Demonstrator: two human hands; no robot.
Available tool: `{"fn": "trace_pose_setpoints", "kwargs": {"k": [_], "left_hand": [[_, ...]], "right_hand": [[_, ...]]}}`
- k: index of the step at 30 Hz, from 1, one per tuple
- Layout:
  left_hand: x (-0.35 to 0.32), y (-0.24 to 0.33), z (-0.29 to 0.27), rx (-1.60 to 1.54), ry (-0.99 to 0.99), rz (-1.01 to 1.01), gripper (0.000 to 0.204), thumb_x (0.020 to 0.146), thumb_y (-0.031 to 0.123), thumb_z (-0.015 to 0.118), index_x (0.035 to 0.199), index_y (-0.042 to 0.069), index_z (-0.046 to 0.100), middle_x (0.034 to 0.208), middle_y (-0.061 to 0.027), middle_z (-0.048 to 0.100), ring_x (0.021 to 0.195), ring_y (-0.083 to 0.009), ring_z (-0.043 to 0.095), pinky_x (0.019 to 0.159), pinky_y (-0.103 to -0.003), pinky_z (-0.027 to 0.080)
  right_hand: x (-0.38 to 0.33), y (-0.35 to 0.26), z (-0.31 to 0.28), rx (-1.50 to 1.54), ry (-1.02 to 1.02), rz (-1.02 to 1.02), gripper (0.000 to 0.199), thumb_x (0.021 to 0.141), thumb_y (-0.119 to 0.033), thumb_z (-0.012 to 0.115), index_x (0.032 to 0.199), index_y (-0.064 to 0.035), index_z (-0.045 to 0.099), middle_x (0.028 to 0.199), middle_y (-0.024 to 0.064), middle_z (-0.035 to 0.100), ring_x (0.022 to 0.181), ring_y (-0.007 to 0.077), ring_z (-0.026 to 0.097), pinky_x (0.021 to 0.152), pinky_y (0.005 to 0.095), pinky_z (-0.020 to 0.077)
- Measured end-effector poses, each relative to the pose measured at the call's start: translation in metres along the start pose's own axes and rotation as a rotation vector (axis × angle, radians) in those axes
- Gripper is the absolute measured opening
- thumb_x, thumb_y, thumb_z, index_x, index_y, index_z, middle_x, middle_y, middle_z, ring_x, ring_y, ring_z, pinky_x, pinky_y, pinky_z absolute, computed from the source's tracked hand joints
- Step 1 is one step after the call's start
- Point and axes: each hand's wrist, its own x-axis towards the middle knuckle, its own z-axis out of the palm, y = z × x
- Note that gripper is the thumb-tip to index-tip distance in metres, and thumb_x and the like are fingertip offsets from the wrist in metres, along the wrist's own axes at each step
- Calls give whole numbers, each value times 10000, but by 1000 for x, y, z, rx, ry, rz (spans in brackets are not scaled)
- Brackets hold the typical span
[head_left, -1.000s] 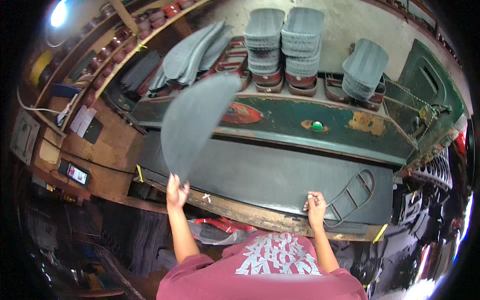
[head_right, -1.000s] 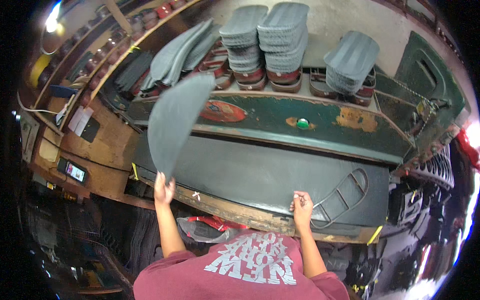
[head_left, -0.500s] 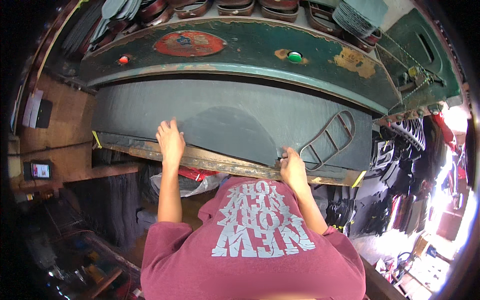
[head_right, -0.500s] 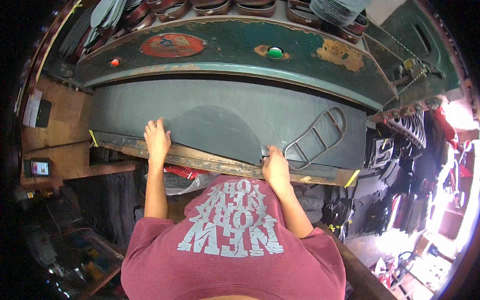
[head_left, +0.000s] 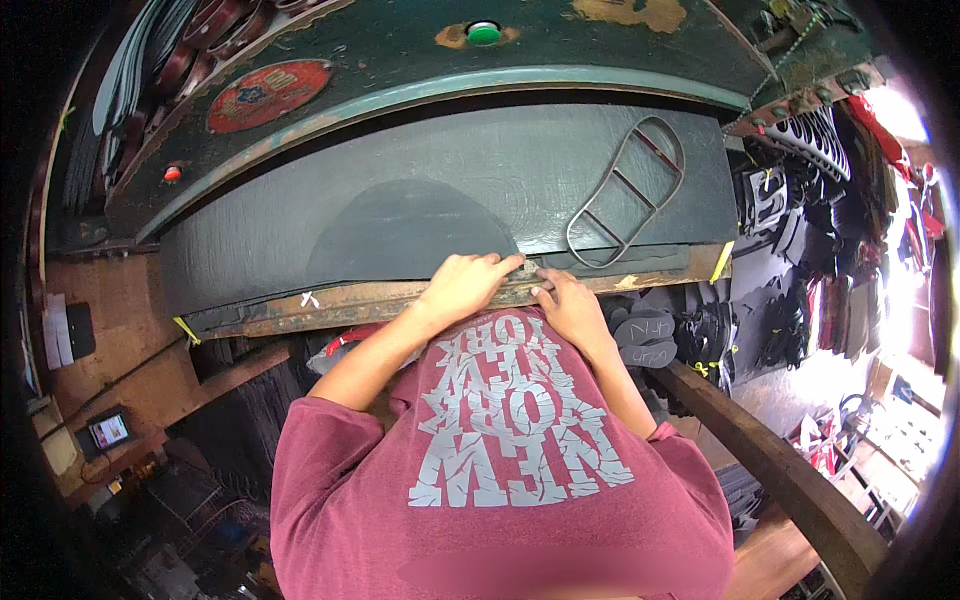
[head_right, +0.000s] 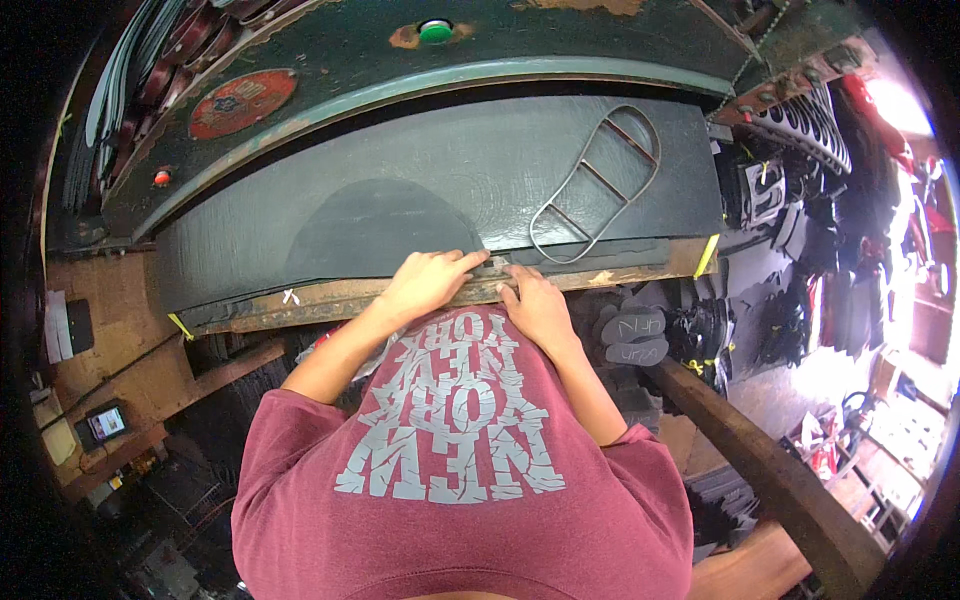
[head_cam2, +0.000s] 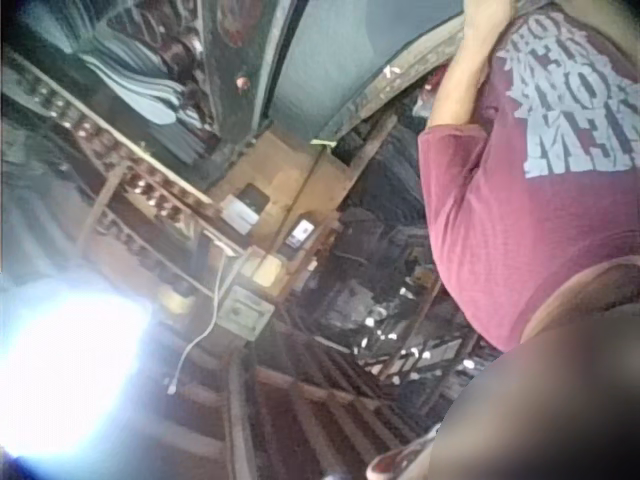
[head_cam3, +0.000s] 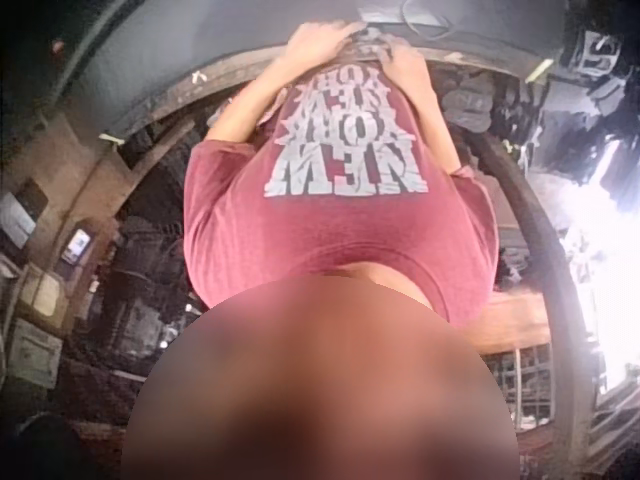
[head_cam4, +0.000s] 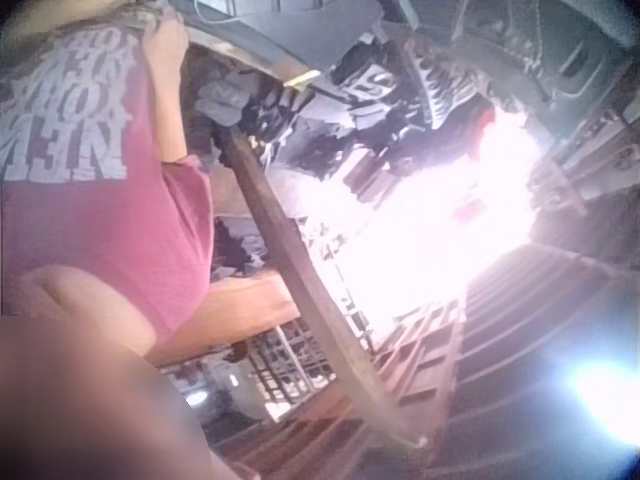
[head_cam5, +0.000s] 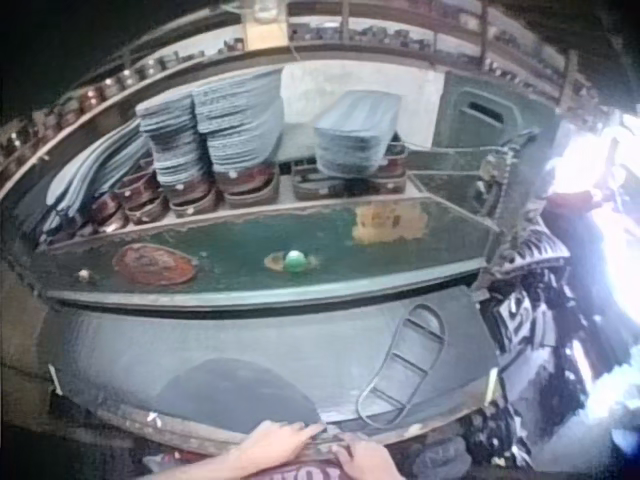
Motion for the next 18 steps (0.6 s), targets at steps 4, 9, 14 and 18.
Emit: {"fn": "trace_pose_setpoints", "kwargs": {"k": [4,9,14,18], "left_hand": [[5,-9,-7,-50,-2,48,352,987,204,590,1332,140,566,986,-165,743,889,-359,722,710,-478,574],[-6,-3,-57,-92,106,-14,325,981,166,587,1304,126,593,1052,-177,737,921,-353,727,766,-466,589],[-76,-12,-180,-20,947,68,321,969,87,576,1283,48,627,1140,-109,730,839,-196,707,717,-321,564],[-144,-33,-210,-425,1350,-200,333,1008,53,490,1321,-14,584,1167,-70,669,600,-15,431,525,-191,393]], "right_hand": [[0,3,-6,128,-48,33,397,952,-271,640,1273,-38,648,1137,227,697,1083,406,662,943,482,512],[7,2,-7,215,-76,69,425,964,-287,630,1291,-14,629,1137,204,708,1055,372,680,932,450,516],[17,-12,5,437,-10,39,464,991,-246,650,1350,35,564,1182,217,706,1023,305,710,892,402,543],[35,-16,18,705,-84,124,499,987,-211,658,1401,26,510,1232,240,691,1053,308,709,902,403,544]]}}
